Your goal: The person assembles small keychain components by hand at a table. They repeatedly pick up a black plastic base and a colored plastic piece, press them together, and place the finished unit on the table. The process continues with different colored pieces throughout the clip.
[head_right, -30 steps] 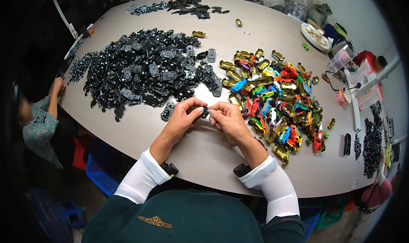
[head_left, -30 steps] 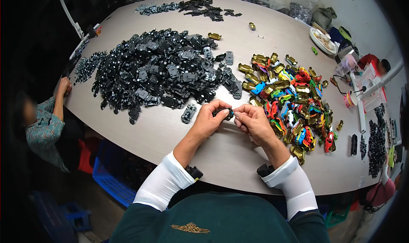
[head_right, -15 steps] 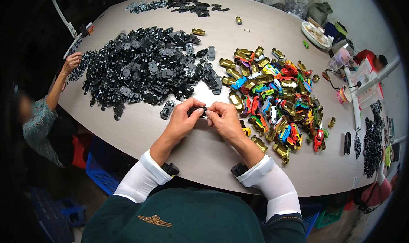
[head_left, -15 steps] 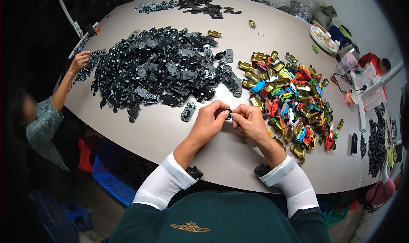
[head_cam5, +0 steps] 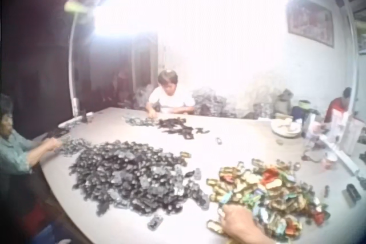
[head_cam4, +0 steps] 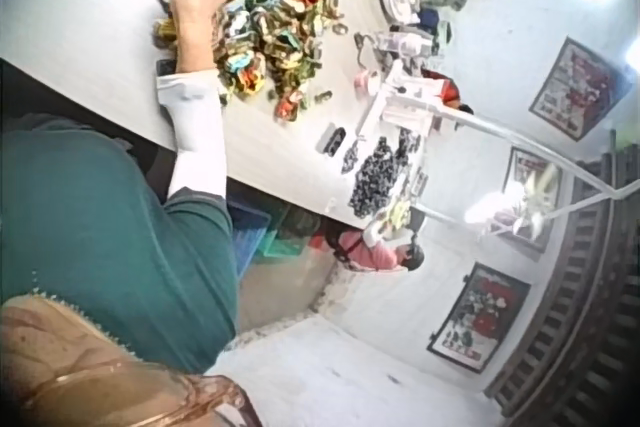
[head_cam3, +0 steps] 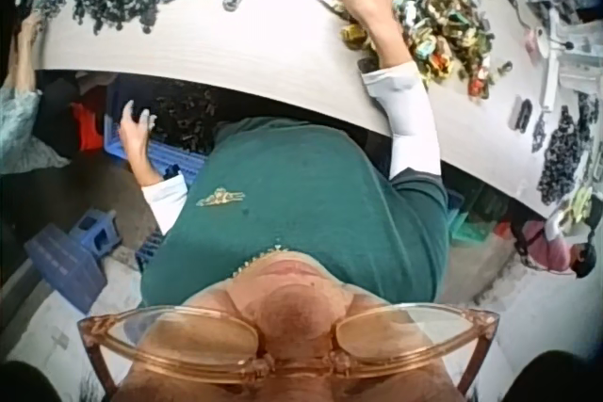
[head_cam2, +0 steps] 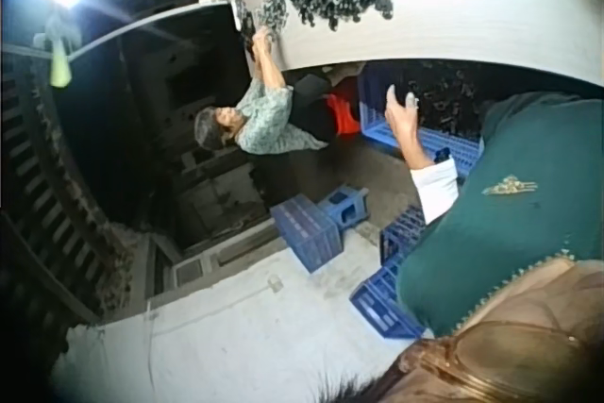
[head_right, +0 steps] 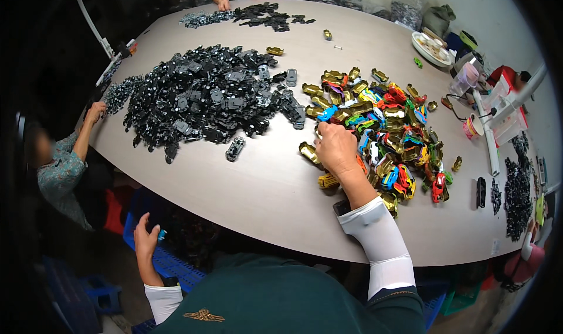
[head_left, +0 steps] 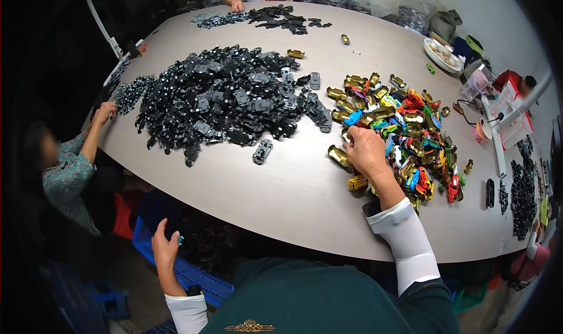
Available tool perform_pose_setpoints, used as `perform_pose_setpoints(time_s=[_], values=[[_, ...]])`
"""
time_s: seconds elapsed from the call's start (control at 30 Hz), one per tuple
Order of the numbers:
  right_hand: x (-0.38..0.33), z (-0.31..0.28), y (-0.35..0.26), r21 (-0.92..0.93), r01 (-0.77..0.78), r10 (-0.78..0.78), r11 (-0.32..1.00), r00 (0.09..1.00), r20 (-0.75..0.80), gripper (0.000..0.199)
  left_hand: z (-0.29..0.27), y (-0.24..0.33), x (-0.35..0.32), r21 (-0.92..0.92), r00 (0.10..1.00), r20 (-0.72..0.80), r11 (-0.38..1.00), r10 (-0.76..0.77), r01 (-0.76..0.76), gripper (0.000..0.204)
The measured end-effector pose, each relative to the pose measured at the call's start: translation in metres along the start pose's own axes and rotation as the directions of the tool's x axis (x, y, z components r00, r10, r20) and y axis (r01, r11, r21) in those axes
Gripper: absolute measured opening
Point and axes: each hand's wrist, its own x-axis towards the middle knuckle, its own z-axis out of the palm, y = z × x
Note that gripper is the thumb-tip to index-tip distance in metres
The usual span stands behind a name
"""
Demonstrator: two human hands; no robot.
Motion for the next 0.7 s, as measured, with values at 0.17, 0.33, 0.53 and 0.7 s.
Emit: perform_pose_setpoints(time_s=[0.17,0.33,0.53,0.7], values=[[0.001,0.015,-0.001,-0.083,0.054,-0.058,0.995,0.997,-0.042,0.015,-0.006,0.104,0.080,-0.754,0.922,0.359,0.538,-0.145,0.378,0.020],[-0.005,0.012,-0.007,0.134,0.180,-0.186,0.975,0.982,0.037,0.024,0.023,0.227,0.151,-0.791,0.918,0.288,0.608,0.274,0.067,0.016],[-0.011,0.009,-0.013,0.030,0.193,-0.195,0.981,0.970,0.142,0.023,0.069,0.306,0.183,-0.533,0.792,0.025,0.678,0.610,-0.506,0.041],[-0.001,0.010,-0.001,0.494,0.036,-0.128,0.869,0.980,0.154,0.029,0.104,0.318,0.193,-0.365,0.820,0.054,0.776,0.570,-0.515,0.027]])
